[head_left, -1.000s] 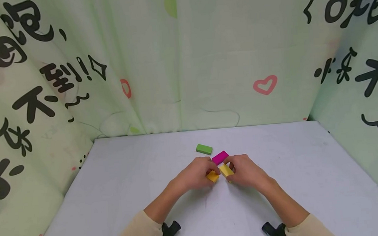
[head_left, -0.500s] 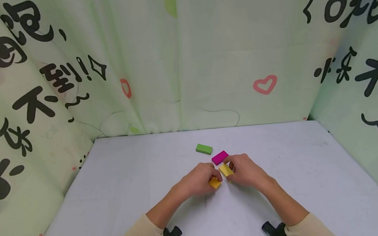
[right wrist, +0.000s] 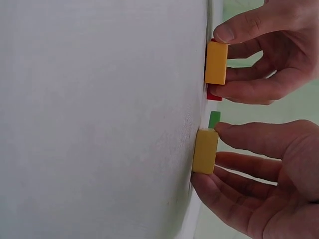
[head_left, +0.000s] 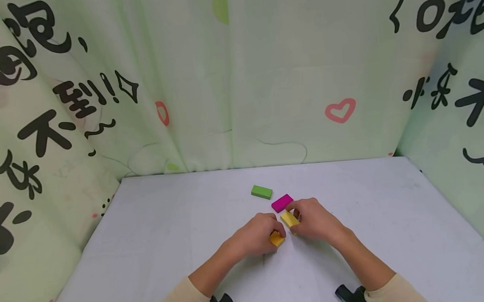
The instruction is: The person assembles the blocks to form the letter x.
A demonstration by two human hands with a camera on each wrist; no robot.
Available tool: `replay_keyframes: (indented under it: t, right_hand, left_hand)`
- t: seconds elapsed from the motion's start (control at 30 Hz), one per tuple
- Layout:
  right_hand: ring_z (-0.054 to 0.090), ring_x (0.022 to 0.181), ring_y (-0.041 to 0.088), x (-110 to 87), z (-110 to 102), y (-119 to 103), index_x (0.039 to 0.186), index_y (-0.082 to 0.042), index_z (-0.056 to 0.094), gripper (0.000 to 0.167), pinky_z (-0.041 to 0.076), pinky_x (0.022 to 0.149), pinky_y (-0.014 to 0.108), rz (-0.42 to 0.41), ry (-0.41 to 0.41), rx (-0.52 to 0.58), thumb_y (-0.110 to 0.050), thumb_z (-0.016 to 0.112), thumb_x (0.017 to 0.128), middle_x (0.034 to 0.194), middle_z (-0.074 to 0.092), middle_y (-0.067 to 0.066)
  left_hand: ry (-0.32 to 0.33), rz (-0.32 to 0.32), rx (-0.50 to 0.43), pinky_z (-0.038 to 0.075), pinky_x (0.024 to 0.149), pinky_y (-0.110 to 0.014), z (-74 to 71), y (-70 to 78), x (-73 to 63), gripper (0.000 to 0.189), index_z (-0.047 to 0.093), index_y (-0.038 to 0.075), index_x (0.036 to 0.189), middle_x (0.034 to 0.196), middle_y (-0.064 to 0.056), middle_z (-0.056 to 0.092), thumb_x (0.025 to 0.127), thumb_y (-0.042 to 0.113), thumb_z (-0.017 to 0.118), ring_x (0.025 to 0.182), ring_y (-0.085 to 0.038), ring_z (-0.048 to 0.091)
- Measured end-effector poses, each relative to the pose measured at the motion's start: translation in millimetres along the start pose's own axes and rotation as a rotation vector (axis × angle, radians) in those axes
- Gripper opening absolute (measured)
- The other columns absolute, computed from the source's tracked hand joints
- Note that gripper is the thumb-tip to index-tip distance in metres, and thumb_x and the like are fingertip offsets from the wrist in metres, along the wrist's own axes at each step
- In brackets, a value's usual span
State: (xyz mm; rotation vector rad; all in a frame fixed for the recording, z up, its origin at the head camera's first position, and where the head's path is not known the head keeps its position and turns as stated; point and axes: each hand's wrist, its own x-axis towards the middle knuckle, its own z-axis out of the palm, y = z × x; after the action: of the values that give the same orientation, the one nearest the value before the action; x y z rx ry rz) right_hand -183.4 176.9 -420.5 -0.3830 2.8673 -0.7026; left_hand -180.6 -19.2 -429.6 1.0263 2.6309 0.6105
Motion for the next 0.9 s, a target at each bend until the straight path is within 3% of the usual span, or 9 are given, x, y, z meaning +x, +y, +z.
replay_keyframes:
  t: [0.53,0.9]
  right_hand:
    - [0.059,0.087,0.019,1.1,-0.8,-0.1,0.121,-0.002,0.072,0.044,0.057,0.073,0.033,0.012,-0.012,0.001,-0.009,0.085,0.08,0.092,0.069,0.005]
    - [0.059,0.087,0.019,1.8,-0.7,-3.4,0.124,-0.001,0.072,0.044,0.058,0.074,0.033,0.044,-0.033,0.007,-0.009,0.084,0.082,0.094,0.069,0.007]
  left_hand:
    - [-0.011,-0.022,-0.019,0.052,0.08,-0.012,2.8,0.9,0.6,0.023,0.08,0.012,0.106,0.098,0.004,0.068,0.084,0.008,0.086,0.089,-0.005,0.057]
    - [0.006,-0.011,0.03,0.051,0.077,-0.012,-2.6,0.8,-10.1,0.031,0.079,0.012,0.115,0.103,0.003,0.069,0.085,0.006,0.083,0.085,-0.003,0.057]
